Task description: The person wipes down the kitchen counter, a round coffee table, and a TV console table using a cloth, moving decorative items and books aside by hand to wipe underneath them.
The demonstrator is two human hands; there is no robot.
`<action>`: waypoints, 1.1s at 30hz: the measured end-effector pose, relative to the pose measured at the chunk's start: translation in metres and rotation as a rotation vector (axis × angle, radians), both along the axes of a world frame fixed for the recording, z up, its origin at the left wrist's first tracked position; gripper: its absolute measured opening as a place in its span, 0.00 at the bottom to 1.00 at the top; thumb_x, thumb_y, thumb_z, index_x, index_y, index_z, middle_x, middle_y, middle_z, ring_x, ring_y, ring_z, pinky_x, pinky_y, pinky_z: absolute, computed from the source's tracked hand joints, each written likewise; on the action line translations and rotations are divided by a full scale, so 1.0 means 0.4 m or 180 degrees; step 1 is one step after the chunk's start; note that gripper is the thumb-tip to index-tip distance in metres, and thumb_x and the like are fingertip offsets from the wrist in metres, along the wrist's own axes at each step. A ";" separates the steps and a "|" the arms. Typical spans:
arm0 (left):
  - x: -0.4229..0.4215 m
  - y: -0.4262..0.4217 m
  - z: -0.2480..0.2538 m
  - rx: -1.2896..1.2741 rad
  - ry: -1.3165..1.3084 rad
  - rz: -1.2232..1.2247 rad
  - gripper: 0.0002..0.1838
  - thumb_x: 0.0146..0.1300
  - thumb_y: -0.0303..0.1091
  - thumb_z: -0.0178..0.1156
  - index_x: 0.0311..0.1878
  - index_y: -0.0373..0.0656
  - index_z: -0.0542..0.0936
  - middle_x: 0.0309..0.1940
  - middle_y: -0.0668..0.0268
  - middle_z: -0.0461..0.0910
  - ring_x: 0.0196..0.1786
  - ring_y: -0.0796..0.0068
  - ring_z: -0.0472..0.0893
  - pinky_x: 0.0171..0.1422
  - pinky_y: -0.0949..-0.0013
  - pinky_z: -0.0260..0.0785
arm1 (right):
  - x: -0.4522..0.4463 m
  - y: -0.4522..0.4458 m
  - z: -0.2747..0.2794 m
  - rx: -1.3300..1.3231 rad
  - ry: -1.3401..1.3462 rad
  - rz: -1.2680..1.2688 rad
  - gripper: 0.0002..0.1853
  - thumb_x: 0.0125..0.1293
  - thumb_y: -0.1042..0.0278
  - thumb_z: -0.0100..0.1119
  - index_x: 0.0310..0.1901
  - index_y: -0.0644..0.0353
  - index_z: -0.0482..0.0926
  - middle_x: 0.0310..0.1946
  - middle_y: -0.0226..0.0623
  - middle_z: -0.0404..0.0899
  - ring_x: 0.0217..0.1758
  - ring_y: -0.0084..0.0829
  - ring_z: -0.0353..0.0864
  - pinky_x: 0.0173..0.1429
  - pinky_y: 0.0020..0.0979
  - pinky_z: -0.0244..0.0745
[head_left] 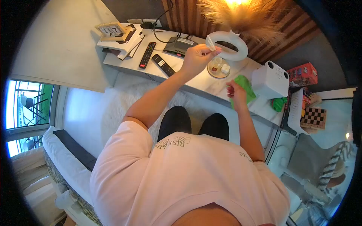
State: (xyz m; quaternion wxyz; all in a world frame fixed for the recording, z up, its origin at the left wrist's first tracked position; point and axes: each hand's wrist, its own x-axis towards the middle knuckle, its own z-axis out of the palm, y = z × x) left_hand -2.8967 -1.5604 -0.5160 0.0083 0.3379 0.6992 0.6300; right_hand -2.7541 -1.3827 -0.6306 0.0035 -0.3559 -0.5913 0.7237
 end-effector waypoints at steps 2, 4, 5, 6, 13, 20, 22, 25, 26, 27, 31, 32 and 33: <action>0.058 -0.012 0.026 -0.0027 0.0222 0.0058 0.08 0.55 0.36 0.65 0.38 0.49 0.85 0.23 0.65 0.74 0.27 0.71 0.74 0.31 0.68 0.65 | -0.014 -0.048 0.141 -0.1531 0.0312 0.0594 0.22 0.65 0.47 0.53 0.40 0.62 0.80 0.27 0.29 0.76 0.29 0.22 0.74 0.34 0.26 0.73; 0.097 -0.029 0.006 -0.0498 0.1560 -0.0196 0.12 0.52 0.33 0.65 0.42 0.53 0.84 0.22 0.68 0.73 0.26 0.70 0.73 0.32 0.68 0.66 | -0.019 -0.062 0.215 -0.2306 0.0633 0.0888 0.23 0.66 0.47 0.53 0.41 0.64 0.80 0.25 0.26 0.74 0.27 0.18 0.72 0.31 0.24 0.72; 0.112 -0.038 -0.010 -0.0739 0.2223 -0.0317 0.15 0.50 0.32 0.65 0.44 0.55 0.83 0.22 0.69 0.72 0.26 0.69 0.73 0.33 0.68 0.66 | -0.025 -0.064 0.233 -0.2327 0.0793 0.0886 0.22 0.66 0.49 0.54 0.41 0.64 0.80 0.24 0.26 0.74 0.26 0.18 0.72 0.30 0.23 0.72; 0.127 -0.049 -0.025 -0.0769 0.2352 -0.0486 0.17 0.49 0.32 0.65 0.45 0.57 0.83 0.22 0.69 0.72 0.26 0.69 0.73 0.32 0.67 0.66 | -0.028 -0.068 0.239 -0.2355 0.0939 0.0884 0.21 0.66 0.51 0.55 0.41 0.65 0.80 0.24 0.26 0.73 0.26 0.18 0.72 0.30 0.23 0.71; 0.131 -0.093 -0.124 -0.0975 0.2157 -0.0430 0.21 0.52 0.32 0.64 0.51 0.53 0.79 0.31 0.65 0.76 0.31 0.65 0.77 0.35 0.64 0.68 | -0.042 -0.032 0.291 0.0208 0.0702 0.0893 0.12 0.63 0.62 0.61 0.39 0.63 0.82 0.25 0.27 0.76 0.26 0.16 0.73 0.32 0.20 0.70; 0.028 -0.042 -0.269 -0.1064 0.0044 0.0799 0.20 0.54 0.33 0.62 0.52 0.44 0.76 0.45 0.59 0.75 0.41 0.62 0.78 0.46 0.63 0.71 | -0.171 0.029 0.319 0.2127 0.1813 -0.0044 0.12 0.63 0.62 0.62 0.39 0.63 0.83 0.22 0.26 0.76 0.26 0.14 0.69 0.32 0.18 0.65; 0.012 -0.011 -0.291 -0.1088 0.0031 0.0783 0.21 0.53 0.35 0.64 0.52 0.44 0.77 0.45 0.59 0.75 0.44 0.61 0.78 0.48 0.63 0.71 | -0.204 0.032 0.278 0.2354 0.1845 -0.0197 0.12 0.63 0.62 0.62 0.39 0.64 0.83 0.22 0.26 0.76 0.26 0.13 0.69 0.32 0.17 0.65; -0.001 0.033 -0.307 -0.1160 0.0327 0.0782 0.23 0.51 0.38 0.66 0.52 0.45 0.77 0.44 0.58 0.76 0.46 0.61 0.77 0.50 0.63 0.70 | -0.232 0.032 0.236 0.2665 0.1808 -0.0290 0.12 0.63 0.63 0.62 0.40 0.64 0.83 0.22 0.26 0.76 0.26 0.13 0.69 0.32 0.18 0.65; -0.004 0.045 -0.308 -0.1216 0.0346 0.0819 0.23 0.51 0.39 0.66 0.52 0.46 0.77 0.44 0.58 0.76 0.48 0.60 0.76 0.52 0.62 0.69 | -0.236 0.034 0.228 0.2667 0.1774 -0.0274 0.12 0.63 0.63 0.62 0.40 0.64 0.83 0.22 0.26 0.76 0.25 0.14 0.69 0.32 0.19 0.66; -0.007 0.057 -0.308 -0.1272 0.0364 0.0851 0.24 0.50 0.39 0.67 0.52 0.47 0.77 0.44 0.58 0.76 0.49 0.60 0.75 0.54 0.61 0.68 | -0.239 0.032 0.229 0.2670 0.1737 -0.0263 0.12 0.63 0.63 0.62 0.40 0.63 0.83 0.22 0.27 0.77 0.25 0.14 0.70 0.31 0.20 0.66; -0.020 0.089 -0.309 -0.1147 0.0073 0.0875 0.22 0.51 0.41 0.66 0.51 0.49 0.79 0.42 0.59 0.76 0.49 0.58 0.74 0.55 0.60 0.66 | -0.248 0.015 0.239 0.3084 0.1557 -0.0252 0.12 0.62 0.62 0.62 0.40 0.62 0.83 0.22 0.31 0.77 0.24 0.18 0.72 0.31 0.23 0.69; -0.022 0.093 -0.311 -0.1176 0.0028 0.0856 0.21 0.52 0.41 0.66 0.51 0.49 0.80 0.42 0.59 0.76 0.49 0.58 0.74 0.55 0.60 0.67 | -0.249 0.013 0.244 0.3219 0.1509 -0.0234 0.12 0.62 0.62 0.62 0.39 0.61 0.83 0.22 0.33 0.78 0.23 0.20 0.73 0.31 0.25 0.69; -0.027 0.098 -0.314 -0.1203 -0.0013 0.0841 0.20 0.52 0.41 0.66 0.50 0.50 0.80 0.41 0.59 0.76 0.48 0.58 0.75 0.54 0.60 0.67 | -0.256 0.011 0.249 0.3354 0.1468 -0.0215 0.11 0.62 0.62 0.62 0.39 0.61 0.83 0.22 0.34 0.78 0.23 0.22 0.74 0.31 0.26 0.70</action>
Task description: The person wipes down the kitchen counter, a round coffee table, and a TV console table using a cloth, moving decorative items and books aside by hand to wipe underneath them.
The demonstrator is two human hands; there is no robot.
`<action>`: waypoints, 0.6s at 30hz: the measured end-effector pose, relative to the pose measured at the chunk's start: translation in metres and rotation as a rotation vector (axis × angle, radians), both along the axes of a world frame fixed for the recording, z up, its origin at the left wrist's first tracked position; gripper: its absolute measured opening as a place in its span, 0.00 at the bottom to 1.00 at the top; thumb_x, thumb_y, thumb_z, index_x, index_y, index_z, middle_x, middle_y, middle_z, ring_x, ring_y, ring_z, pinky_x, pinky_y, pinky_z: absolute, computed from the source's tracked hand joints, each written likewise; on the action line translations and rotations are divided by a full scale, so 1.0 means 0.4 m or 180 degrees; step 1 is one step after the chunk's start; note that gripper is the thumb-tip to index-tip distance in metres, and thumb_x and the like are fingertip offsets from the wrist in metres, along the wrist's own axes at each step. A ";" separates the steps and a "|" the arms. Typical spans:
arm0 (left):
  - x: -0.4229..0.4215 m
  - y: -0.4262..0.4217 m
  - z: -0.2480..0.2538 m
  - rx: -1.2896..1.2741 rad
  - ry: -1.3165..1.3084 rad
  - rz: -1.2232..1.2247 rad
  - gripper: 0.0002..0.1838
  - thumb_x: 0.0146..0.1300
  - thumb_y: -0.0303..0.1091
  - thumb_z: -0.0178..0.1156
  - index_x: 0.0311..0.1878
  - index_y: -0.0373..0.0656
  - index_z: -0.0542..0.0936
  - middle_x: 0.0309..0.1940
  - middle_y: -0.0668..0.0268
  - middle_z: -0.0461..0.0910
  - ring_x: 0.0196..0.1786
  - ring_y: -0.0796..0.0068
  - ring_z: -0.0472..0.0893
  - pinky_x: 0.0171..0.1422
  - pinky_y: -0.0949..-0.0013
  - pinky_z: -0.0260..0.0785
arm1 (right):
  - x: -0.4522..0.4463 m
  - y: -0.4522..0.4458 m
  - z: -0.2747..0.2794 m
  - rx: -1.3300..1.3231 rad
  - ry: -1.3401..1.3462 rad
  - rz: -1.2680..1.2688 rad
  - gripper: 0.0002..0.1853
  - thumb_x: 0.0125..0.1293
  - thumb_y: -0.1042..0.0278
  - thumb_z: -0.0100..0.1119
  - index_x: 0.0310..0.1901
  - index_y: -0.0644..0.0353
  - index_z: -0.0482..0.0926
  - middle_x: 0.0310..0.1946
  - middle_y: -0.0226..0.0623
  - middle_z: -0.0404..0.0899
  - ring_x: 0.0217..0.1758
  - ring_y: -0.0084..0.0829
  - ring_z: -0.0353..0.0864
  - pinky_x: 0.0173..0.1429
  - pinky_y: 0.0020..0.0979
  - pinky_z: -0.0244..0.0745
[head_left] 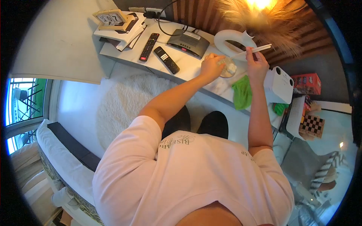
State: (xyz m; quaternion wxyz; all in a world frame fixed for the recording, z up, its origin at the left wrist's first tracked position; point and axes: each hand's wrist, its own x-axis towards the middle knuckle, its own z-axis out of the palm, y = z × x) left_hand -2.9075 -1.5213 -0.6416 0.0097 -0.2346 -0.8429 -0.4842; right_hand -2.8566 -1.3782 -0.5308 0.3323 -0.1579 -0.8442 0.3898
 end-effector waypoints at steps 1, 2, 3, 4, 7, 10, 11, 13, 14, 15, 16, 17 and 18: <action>-0.005 0.004 -0.003 -0.0039 0.0060 -0.0008 0.20 0.53 0.41 0.65 0.50 0.50 0.81 0.40 0.60 0.76 0.48 0.58 0.75 0.54 0.60 0.67 | -0.006 -0.001 0.008 0.0110 -0.0044 0.0033 0.11 0.61 0.61 0.62 0.39 0.60 0.83 0.23 0.36 0.78 0.23 0.23 0.75 0.31 0.27 0.70; -0.008 0.007 -0.006 -0.0080 0.0117 -0.0019 0.19 0.53 0.41 0.65 0.49 0.50 0.81 0.40 0.60 0.76 0.48 0.58 0.75 0.53 0.60 0.67 | -0.010 -0.001 0.015 0.0216 -0.0091 0.0064 0.11 0.61 0.61 0.61 0.38 0.60 0.83 0.23 0.37 0.79 0.24 0.25 0.76 0.31 0.28 0.71; -0.012 0.009 -0.009 -0.0122 0.0175 -0.0032 0.18 0.53 0.41 0.65 0.49 0.50 0.81 0.39 0.60 0.76 0.48 0.59 0.75 0.53 0.61 0.68 | -0.013 -0.002 0.019 0.0323 -0.0138 0.0094 0.11 0.61 0.61 0.61 0.38 0.59 0.83 0.24 0.39 0.79 0.24 0.26 0.77 0.31 0.28 0.72; -0.014 0.009 -0.012 -0.0096 0.0188 -0.0045 0.18 0.53 0.41 0.65 0.49 0.50 0.81 0.39 0.60 0.76 0.48 0.59 0.75 0.52 0.61 0.68 | -0.018 -0.003 0.018 0.0298 -0.0184 0.0125 0.11 0.61 0.61 0.61 0.38 0.59 0.83 0.24 0.39 0.79 0.24 0.27 0.78 0.32 0.29 0.72; -0.020 0.012 -0.009 0.0000 0.0201 -0.0040 0.18 0.53 0.41 0.65 0.48 0.50 0.82 0.38 0.60 0.76 0.47 0.59 0.75 0.51 0.61 0.68 | -0.036 -0.007 0.015 0.0289 -0.0332 0.0257 0.11 0.61 0.61 0.61 0.38 0.59 0.83 0.25 0.40 0.80 0.25 0.29 0.79 0.33 0.29 0.73; -0.021 0.014 -0.003 0.0042 0.0192 0.0005 0.17 0.52 0.41 0.65 0.46 0.50 0.83 0.38 0.59 0.76 0.46 0.59 0.75 0.51 0.61 0.68 | -0.049 -0.012 -0.010 0.0217 -0.0573 0.0475 0.11 0.60 0.60 0.62 0.38 0.59 0.83 0.25 0.40 0.81 0.26 0.28 0.79 0.34 0.28 0.73; -0.023 0.013 -0.001 0.0028 0.0230 0.0001 0.17 0.52 0.41 0.65 0.46 0.49 0.83 0.38 0.59 0.76 0.46 0.59 0.76 0.51 0.61 0.68 | -0.058 -0.005 -0.036 0.0094 -0.0684 0.0567 0.11 0.60 0.60 0.63 0.38 0.59 0.83 0.25 0.39 0.81 0.26 0.27 0.79 0.35 0.28 0.73; -0.024 0.015 0.002 0.0036 0.0240 -0.0003 0.16 0.52 0.41 0.65 0.45 0.49 0.83 0.38 0.58 0.76 0.45 0.58 0.76 0.51 0.61 0.68 | -0.061 0.002 -0.063 -0.0137 -0.0876 0.0757 0.12 0.59 0.60 0.64 0.39 0.59 0.83 0.25 0.38 0.81 0.27 0.26 0.79 0.36 0.28 0.73; -0.027 0.019 0.004 0.0057 0.0218 -0.0002 0.16 0.52 0.40 0.65 0.45 0.49 0.83 0.38 0.58 0.76 0.44 0.58 0.76 0.50 0.61 0.68 | -0.060 0.009 -0.073 -0.0242 -0.0951 0.0856 0.13 0.58 0.60 0.64 0.40 0.59 0.83 0.26 0.38 0.81 0.28 0.26 0.80 0.36 0.27 0.73; -0.032 0.023 0.001 0.0079 0.0197 -0.0002 0.15 0.52 0.40 0.65 0.44 0.49 0.83 0.38 0.58 0.76 0.43 0.58 0.77 0.50 0.61 0.68 | -0.061 0.015 -0.082 -0.0349 -0.1026 0.0955 0.13 0.58 0.60 0.65 0.41 0.59 0.83 0.26 0.37 0.82 0.28 0.25 0.80 0.37 0.27 0.74; -0.040 0.025 -0.001 0.0107 0.0175 -0.0011 0.15 0.52 0.40 0.65 0.43 0.49 0.84 0.37 0.58 0.77 0.43 0.58 0.77 0.50 0.61 0.68 | -0.062 0.027 -0.098 -0.0302 -0.1031 0.0972 0.14 0.58 0.61 0.65 0.42 0.59 0.82 0.26 0.37 0.82 0.29 0.25 0.80 0.38 0.27 0.74; -0.049 0.028 -0.004 0.0136 0.0153 -0.0020 0.14 0.52 0.40 0.65 0.42 0.49 0.84 0.37 0.58 0.77 0.42 0.58 0.77 0.49 0.61 0.69 | -0.063 0.041 -0.114 -0.0255 -0.1037 0.0991 0.15 0.57 0.61 0.65 0.43 0.59 0.82 0.26 0.36 0.82 0.29 0.25 0.80 0.38 0.28 0.75; -0.050 0.030 -0.004 0.0162 0.0128 -0.0033 0.13 0.52 0.39 0.66 0.41 0.49 0.84 0.37 0.58 0.77 0.41 0.58 0.77 0.49 0.61 0.69 | -0.058 0.042 -0.115 -0.0212 -0.1045 0.1006 0.15 0.57 0.61 0.65 0.44 0.60 0.82 0.26 0.35 0.82 0.29 0.25 0.81 0.39 0.28 0.75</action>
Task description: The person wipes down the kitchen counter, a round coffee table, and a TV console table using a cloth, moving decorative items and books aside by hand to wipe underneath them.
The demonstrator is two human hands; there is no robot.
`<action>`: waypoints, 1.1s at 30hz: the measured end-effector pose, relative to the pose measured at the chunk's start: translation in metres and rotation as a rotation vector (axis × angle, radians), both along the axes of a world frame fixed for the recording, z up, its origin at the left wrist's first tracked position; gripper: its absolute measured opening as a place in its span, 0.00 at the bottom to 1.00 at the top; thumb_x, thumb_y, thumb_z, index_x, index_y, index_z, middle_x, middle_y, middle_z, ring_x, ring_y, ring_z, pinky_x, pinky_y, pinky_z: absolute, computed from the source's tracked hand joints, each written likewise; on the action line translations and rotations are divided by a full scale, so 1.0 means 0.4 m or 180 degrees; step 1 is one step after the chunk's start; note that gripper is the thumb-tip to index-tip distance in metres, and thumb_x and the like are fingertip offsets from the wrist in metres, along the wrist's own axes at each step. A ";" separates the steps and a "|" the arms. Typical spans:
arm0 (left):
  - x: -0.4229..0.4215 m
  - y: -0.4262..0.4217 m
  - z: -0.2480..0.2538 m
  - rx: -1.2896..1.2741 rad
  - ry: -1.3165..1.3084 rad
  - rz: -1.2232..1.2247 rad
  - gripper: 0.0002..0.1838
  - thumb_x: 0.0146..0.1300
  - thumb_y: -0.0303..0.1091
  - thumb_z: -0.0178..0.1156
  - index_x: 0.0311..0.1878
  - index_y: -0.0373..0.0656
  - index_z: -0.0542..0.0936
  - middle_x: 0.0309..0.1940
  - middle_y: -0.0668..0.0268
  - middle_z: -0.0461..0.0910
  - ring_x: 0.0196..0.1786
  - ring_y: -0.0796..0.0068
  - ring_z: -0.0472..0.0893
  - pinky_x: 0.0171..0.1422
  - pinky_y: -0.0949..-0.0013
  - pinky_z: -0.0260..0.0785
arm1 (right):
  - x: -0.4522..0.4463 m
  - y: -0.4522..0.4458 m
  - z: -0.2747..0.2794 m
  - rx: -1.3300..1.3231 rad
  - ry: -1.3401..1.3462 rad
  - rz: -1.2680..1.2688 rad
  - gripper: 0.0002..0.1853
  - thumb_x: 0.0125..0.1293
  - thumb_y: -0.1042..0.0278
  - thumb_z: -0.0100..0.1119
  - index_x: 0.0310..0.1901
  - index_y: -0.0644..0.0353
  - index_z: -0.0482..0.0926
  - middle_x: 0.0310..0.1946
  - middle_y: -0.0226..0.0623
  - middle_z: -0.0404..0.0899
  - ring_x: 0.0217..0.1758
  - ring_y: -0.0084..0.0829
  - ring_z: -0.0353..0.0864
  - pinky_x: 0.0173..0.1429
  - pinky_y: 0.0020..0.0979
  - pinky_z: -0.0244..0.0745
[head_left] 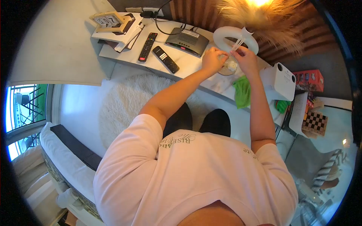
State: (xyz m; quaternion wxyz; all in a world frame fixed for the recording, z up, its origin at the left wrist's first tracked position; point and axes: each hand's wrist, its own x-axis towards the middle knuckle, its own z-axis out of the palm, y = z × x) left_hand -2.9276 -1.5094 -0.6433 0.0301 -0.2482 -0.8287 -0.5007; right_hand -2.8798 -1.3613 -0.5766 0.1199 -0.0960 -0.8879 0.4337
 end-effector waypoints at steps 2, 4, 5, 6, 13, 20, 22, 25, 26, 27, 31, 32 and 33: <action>-0.003 -0.003 -0.002 0.0124 -0.0029 0.0005 0.12 0.51 0.40 0.66 0.39 0.48 0.85 0.36 0.57 0.78 0.41 0.58 0.77 0.48 0.60 0.69 | 0.015 -0.003 -0.007 -0.0145 0.0024 -0.0214 0.17 0.57 0.61 0.65 0.45 0.60 0.80 0.31 0.37 0.82 0.34 0.28 0.81 0.44 0.29 0.75; -0.006 -0.008 0.000 0.0145 -0.0025 -0.0006 0.12 0.52 0.40 0.66 0.39 0.48 0.85 0.36 0.57 0.78 0.41 0.59 0.78 0.47 0.60 0.70 | 0.045 -0.017 -0.010 -0.0023 0.0317 -0.0461 0.17 0.58 0.63 0.64 0.47 0.61 0.79 0.37 0.40 0.81 0.41 0.32 0.81 0.48 0.32 0.74; -0.003 -0.012 -0.001 0.0100 -0.0007 -0.0021 0.13 0.52 0.40 0.66 0.40 0.47 0.84 0.36 0.56 0.78 0.41 0.59 0.78 0.47 0.61 0.70 | 0.075 -0.029 -0.030 0.0172 0.0591 -0.0602 0.17 0.58 0.64 0.63 0.48 0.61 0.79 0.41 0.42 0.81 0.44 0.34 0.80 0.50 0.33 0.73; 0.001 -0.017 -0.002 0.0054 0.0009 -0.0044 0.14 0.52 0.41 0.66 0.41 0.46 0.84 0.37 0.56 0.79 0.42 0.60 0.78 0.47 0.62 0.71 | 0.114 -0.036 -0.057 0.0374 0.0858 -0.0754 0.17 0.59 0.65 0.63 0.48 0.61 0.78 0.44 0.43 0.80 0.47 0.37 0.79 0.53 0.34 0.73; 0.047 -0.079 -0.034 0.0253 -0.0546 -0.0152 0.17 0.53 0.37 0.65 0.46 0.43 0.81 0.42 0.58 0.78 0.43 0.61 0.79 0.48 0.63 0.71 | 0.317 -0.008 -0.334 0.2243 -0.0498 -0.0961 0.26 0.69 0.60 0.42 0.65 0.64 0.60 0.67 0.50 0.56 0.71 0.46 0.52 0.73 0.48 0.46; 0.088 -0.126 -0.105 -0.0303 -0.0925 -0.0079 0.32 0.51 0.39 0.69 0.58 0.40 0.71 0.53 0.54 0.75 0.50 0.60 0.78 0.54 0.64 0.71 | 0.074 0.156 -0.384 0.1938 -0.0574 -0.1240 0.28 0.67 0.61 0.42 0.66 0.66 0.58 0.68 0.50 0.56 0.73 0.46 0.49 0.74 0.48 0.43; 0.096 -0.118 -0.096 -0.0636 -0.0831 -0.0134 0.42 0.47 0.41 0.71 0.64 0.37 0.63 0.56 0.52 0.73 0.54 0.56 0.75 0.58 0.61 0.68 | 0.021 0.204 -0.413 0.2011 -0.0413 -0.1303 0.28 0.67 0.62 0.43 0.65 0.67 0.59 0.67 0.50 0.57 0.72 0.47 0.50 0.73 0.48 0.43; 0.094 -0.081 -0.039 -0.1320 -0.0633 -0.0266 0.58 0.41 0.43 0.74 0.70 0.35 0.47 0.57 0.50 0.72 0.59 0.50 0.70 0.64 0.57 0.61 | 0.014 0.225 -0.433 0.2020 -0.0291 -0.1301 0.27 0.67 0.63 0.43 0.65 0.67 0.59 0.67 0.50 0.57 0.72 0.47 0.50 0.74 0.48 0.43; 0.095 -0.070 -0.039 -0.1455 -0.0615 -0.0245 0.58 0.41 0.43 0.74 0.70 0.35 0.47 0.57 0.50 0.72 0.59 0.50 0.70 0.63 0.57 0.62 | 0.015 0.223 -0.432 0.2013 -0.0262 -0.1277 0.27 0.67 0.63 0.43 0.65 0.67 0.59 0.67 0.50 0.57 0.72 0.47 0.51 0.74 0.48 0.43; 0.086 -0.057 -0.045 -0.1581 -0.0586 -0.0212 0.58 0.40 0.44 0.74 0.70 0.36 0.48 0.57 0.50 0.72 0.58 0.50 0.70 0.63 0.57 0.63 | 0.025 0.211 -0.420 0.2014 -0.0377 -0.1173 0.27 0.67 0.63 0.43 0.65 0.67 0.59 0.67 0.50 0.56 0.72 0.47 0.51 0.74 0.48 0.43; 0.066 -0.036 -0.068 -0.1829 -0.0371 -0.0075 0.58 0.40 0.46 0.74 0.70 0.37 0.49 0.55 0.54 0.74 0.56 0.52 0.71 0.58 0.57 0.65 | 0.201 0.064 -0.369 0.1978 -0.0615 -0.0771 0.27 0.67 0.63 0.43 0.66 0.66 0.58 0.68 0.49 0.55 0.72 0.47 0.51 0.74 0.48 0.43; 0.070 -0.034 -0.075 -0.1832 -0.0373 -0.0082 0.58 0.40 0.46 0.73 0.70 0.38 0.49 0.54 0.55 0.75 0.55 0.53 0.71 0.57 0.57 0.65 | 0.247 0.020 -0.359 0.1963 -0.0597 -0.0672 0.27 0.67 0.63 0.43 0.66 0.65 0.58 0.68 0.49 0.54 0.72 0.47 0.51 0.74 0.48 0.42; 0.068 -0.037 -0.077 -0.1845 -0.0361 -0.0063 0.57 0.41 0.46 0.73 0.70 0.39 0.50 0.53 0.57 0.76 0.54 0.54 0.72 0.56 0.57 0.66 | 0.285 -0.023 -0.357 0.1957 -0.0599 -0.0618 0.27 0.67 0.63 0.43 0.66 0.65 0.58 0.69 0.49 0.54 0.72 0.47 0.50 0.74 0.48 0.42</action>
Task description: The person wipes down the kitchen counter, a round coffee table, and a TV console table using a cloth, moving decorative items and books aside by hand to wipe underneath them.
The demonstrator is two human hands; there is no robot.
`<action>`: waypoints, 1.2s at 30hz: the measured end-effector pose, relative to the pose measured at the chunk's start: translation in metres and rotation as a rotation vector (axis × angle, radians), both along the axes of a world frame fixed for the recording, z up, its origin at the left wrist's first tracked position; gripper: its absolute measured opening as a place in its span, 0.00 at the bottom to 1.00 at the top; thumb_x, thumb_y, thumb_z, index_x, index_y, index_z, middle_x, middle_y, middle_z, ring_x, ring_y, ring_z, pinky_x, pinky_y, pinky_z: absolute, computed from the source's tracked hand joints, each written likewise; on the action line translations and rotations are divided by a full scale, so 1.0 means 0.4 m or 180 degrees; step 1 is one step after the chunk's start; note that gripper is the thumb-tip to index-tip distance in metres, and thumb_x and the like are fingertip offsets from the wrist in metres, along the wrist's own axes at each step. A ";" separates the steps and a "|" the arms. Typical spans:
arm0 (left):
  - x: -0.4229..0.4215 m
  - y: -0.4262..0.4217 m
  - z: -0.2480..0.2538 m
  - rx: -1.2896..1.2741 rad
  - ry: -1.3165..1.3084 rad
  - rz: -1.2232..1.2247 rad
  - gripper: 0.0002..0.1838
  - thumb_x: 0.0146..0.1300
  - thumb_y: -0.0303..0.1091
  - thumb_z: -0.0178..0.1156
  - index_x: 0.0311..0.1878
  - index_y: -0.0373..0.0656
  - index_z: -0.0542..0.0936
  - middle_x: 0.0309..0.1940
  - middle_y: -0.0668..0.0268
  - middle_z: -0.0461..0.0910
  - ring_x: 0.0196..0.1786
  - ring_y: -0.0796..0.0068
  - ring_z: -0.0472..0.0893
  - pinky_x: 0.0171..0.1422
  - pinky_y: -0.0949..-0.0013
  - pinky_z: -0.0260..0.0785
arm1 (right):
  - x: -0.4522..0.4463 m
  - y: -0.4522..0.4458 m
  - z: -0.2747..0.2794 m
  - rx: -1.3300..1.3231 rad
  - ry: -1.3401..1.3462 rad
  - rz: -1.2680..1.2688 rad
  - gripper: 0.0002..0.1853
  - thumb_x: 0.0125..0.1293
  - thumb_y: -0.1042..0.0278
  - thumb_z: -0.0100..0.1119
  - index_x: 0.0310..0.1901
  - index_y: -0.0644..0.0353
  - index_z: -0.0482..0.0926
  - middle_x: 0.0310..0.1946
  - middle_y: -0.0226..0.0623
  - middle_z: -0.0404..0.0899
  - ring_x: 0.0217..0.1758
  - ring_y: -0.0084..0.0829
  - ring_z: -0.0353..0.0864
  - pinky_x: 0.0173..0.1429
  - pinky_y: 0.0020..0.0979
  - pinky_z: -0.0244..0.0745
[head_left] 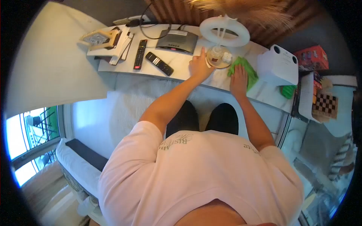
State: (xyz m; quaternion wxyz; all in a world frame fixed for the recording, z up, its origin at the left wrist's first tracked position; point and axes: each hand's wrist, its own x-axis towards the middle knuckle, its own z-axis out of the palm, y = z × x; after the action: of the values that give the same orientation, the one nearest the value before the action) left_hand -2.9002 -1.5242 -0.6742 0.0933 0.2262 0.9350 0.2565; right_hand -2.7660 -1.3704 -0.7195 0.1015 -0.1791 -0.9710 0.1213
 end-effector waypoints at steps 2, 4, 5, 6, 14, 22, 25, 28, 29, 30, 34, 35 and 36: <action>0.009 -0.005 0.021 -0.0166 0.0124 0.0150 0.53 0.43 0.46 0.71 0.70 0.42 0.52 0.49 0.61 0.78 0.52 0.56 0.73 0.55 0.56 0.65 | 0.045 -0.078 0.010 -0.0024 0.0022 0.0129 0.27 0.67 0.63 0.43 0.66 0.65 0.58 0.69 0.48 0.53 0.73 0.46 0.49 0.74 0.48 0.41; 0.013 -0.017 0.008 0.0147 0.0100 0.0115 0.51 0.44 0.45 0.70 0.70 0.42 0.54 0.49 0.61 0.77 0.51 0.56 0.73 0.55 0.55 0.64 | 0.053 -0.149 0.043 -0.0121 -0.0331 0.0266 0.28 0.67 0.63 0.44 0.66 0.65 0.58 0.69 0.48 0.53 0.74 0.46 0.48 0.74 0.48 0.40; 0.017 -0.025 0.000 0.0305 0.0093 0.0078 0.50 0.45 0.44 0.70 0.70 0.43 0.55 0.49 0.60 0.77 0.51 0.56 0.72 0.55 0.55 0.64 | 0.050 -0.181 0.058 -0.0164 -0.0509 0.0319 0.28 0.67 0.64 0.44 0.66 0.65 0.58 0.70 0.47 0.53 0.74 0.45 0.48 0.75 0.47 0.40; 0.027 -0.036 0.002 0.0518 0.0270 0.0178 0.43 0.46 0.40 0.68 0.66 0.44 0.61 0.47 0.60 0.75 0.51 0.56 0.72 0.56 0.54 0.63 | 0.039 -0.209 0.060 -0.0176 -0.0458 0.0480 0.28 0.66 0.64 0.45 0.66 0.65 0.58 0.70 0.47 0.53 0.74 0.45 0.48 0.74 0.48 0.40; 0.020 -0.272 -0.039 0.0271 0.0634 0.2364 0.38 0.43 0.46 0.70 0.59 0.48 0.66 0.51 0.59 0.71 0.54 0.54 0.71 0.57 0.49 0.62 | -0.103 -0.368 0.012 -0.0215 0.0209 0.1874 0.30 0.65 0.59 0.48 0.66 0.64 0.60 0.69 0.46 0.55 0.73 0.45 0.50 0.74 0.47 0.42; -0.160 -0.363 0.062 -0.0325 -0.0675 0.2467 0.57 0.42 0.57 0.68 0.70 0.43 0.48 0.62 0.52 0.67 0.64 0.55 0.67 0.64 0.46 0.58 | -0.172 -0.361 0.034 -0.0201 -0.0003 0.2082 0.32 0.66 0.54 0.48 0.66 0.64 0.58 0.69 0.47 0.54 0.73 0.45 0.50 0.73 0.48 0.43; -0.203 -0.411 0.015 -0.0573 -0.0536 0.2178 0.55 0.41 0.50 0.69 0.70 0.42 0.50 0.61 0.52 0.68 0.61 0.55 0.71 0.62 0.53 0.64 | -0.208 -0.381 0.025 -0.0085 -0.0034 0.2090 0.32 0.65 0.55 0.48 0.67 0.63 0.57 0.69 0.49 0.54 0.73 0.46 0.49 0.73 0.48 0.43; -0.208 -0.508 0.031 -0.0206 -0.0637 0.1631 0.42 0.42 0.45 0.66 0.62 0.40 0.63 0.56 0.52 0.68 0.54 0.51 0.75 0.57 0.55 0.69 | -0.216 -0.405 0.030 -0.0030 -0.0236 0.2073 0.32 0.66 0.57 0.48 0.68 0.62 0.56 0.70 0.49 0.52 0.74 0.47 0.48 0.74 0.48 0.41; -0.203 -0.541 0.038 0.0011 -0.0622 0.1464 0.38 0.43 0.43 0.65 0.59 0.40 0.65 0.54 0.51 0.68 0.52 0.50 0.76 0.55 0.55 0.70 | -0.220 -0.411 0.035 -0.0020 -0.0311 0.2069 0.32 0.66 0.57 0.48 0.68 0.62 0.56 0.70 0.49 0.52 0.74 0.48 0.48 0.74 0.48 0.41; -0.210 -0.572 0.050 0.0229 -0.0592 0.1295 0.35 0.43 0.42 0.65 0.56 0.39 0.67 0.52 0.51 0.68 0.50 0.50 0.76 0.53 0.55 0.71 | -0.237 -0.426 0.038 -0.0007 -0.0374 0.2064 0.31 0.66 0.58 0.48 0.68 0.62 0.55 0.70 0.49 0.51 0.74 0.48 0.47 0.74 0.48 0.41; -0.281 -0.672 0.088 0.0391 0.0038 0.1274 0.28 0.47 0.41 0.64 0.50 0.39 0.69 0.49 0.53 0.69 0.43 0.51 0.79 0.46 0.54 0.73 | -0.337 -0.521 0.048 0.0063 -0.0409 0.2142 0.31 0.66 0.59 0.48 0.68 0.62 0.55 0.70 0.49 0.51 0.74 0.48 0.47 0.74 0.49 0.40; -0.306 -0.683 0.085 0.0323 0.0060 0.1249 0.28 0.46 0.41 0.65 0.49 0.40 0.69 0.48 0.53 0.70 0.43 0.50 0.79 0.45 0.54 0.73 | -0.361 -0.544 0.047 0.0040 -0.0390 0.2192 0.31 0.66 0.59 0.48 0.68 0.62 0.55 0.70 0.49 0.51 0.74 0.48 0.47 0.74 0.49 0.40; -0.327 -0.691 0.077 0.0234 0.0076 0.1205 0.28 0.46 0.41 0.67 0.48 0.40 0.69 0.48 0.54 0.70 0.43 0.50 0.79 0.45 0.54 0.73 | -0.377 -0.567 0.046 -0.0005 -0.0373 0.2224 0.31 0.66 0.59 0.48 0.68 0.62 0.55 0.70 0.49 0.51 0.74 0.48 0.47 0.74 0.49 0.40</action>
State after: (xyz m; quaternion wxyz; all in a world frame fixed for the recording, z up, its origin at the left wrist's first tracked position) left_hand -3.0312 -1.8007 -0.6434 0.0240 0.0526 0.9520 0.3007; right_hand -2.9167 -1.5972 -0.7012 -0.0022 0.1572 -0.9777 0.1390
